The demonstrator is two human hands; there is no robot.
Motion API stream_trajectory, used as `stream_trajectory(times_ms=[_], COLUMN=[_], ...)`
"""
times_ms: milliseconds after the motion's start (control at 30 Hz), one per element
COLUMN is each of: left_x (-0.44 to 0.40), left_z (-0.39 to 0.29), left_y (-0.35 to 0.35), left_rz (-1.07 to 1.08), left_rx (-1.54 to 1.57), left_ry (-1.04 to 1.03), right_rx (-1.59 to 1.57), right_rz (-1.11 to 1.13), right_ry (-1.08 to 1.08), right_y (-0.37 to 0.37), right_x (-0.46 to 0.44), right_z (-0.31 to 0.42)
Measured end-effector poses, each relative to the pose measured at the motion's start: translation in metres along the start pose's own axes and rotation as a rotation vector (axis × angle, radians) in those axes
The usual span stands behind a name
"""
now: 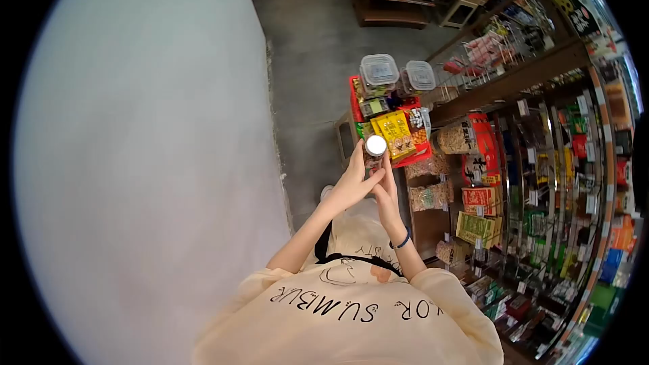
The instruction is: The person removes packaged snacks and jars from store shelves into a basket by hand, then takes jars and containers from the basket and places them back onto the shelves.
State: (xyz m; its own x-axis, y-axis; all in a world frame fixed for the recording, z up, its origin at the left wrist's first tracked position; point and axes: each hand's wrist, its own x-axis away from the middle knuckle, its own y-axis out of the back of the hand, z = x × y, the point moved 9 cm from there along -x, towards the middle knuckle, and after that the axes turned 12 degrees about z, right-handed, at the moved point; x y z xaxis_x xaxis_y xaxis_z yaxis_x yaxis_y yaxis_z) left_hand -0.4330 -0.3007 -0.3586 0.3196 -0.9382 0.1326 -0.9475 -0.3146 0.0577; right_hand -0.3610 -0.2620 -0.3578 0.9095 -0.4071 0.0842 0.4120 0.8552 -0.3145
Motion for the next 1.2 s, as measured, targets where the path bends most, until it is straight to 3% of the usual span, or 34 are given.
stream_trajectory(times_ms=[333, 433, 533, 700, 833, 867, 900, 1033, 1200], left_x=[-0.001, -0.025, -0.059, -0.112, -0.146, -0.154, -0.157, -0.158, -0.167], left_z=[0.019, 0.022, 0.029, 0.019, 0.006, 0.005, 0.009, 0.014, 0.022], left_y=[0.038, 0.035, 0.019, -0.005, -0.021, -0.023, -0.021, -0.015, 0.002], left_rz=[-0.162, -0.207, -0.128, -0.084, -0.084, -0.089, -0.146, -0.265, -0.336], left_rx=[0.025, -0.086, 0.106, 0.076, 0.087, 0.098, 0.037, 0.008, -0.046], left_ry=[0.084, 0.039, 0.103, 0.119, 0.062, 0.045, 0.057, 0.162, 0.115], right_rx=[0.009, -0.073, -0.083, -0.173, -0.134, -0.032, 0.062, 0.107, 0.045], right_rz=[0.238, 0.216, 0.186, 0.127, 0.121, 0.129, 0.136, 0.180, 0.180], right_ry=[-0.021, -0.034, -0.003, -0.038, -0.124, -0.033, 0.051, 0.011, 0.006], right_y=[-0.018, -0.001, 0.031, 0.090, 0.126, 0.134, 0.135, 0.148, 0.145], right_x=[-0.042, -0.052, -0.066, -0.082, -0.091, -0.099, -0.101, -0.119, -0.137], right_z=[-0.012, -0.010, -0.005, -0.006, 0.001, 0.013, 0.025, 0.020, 0.014])
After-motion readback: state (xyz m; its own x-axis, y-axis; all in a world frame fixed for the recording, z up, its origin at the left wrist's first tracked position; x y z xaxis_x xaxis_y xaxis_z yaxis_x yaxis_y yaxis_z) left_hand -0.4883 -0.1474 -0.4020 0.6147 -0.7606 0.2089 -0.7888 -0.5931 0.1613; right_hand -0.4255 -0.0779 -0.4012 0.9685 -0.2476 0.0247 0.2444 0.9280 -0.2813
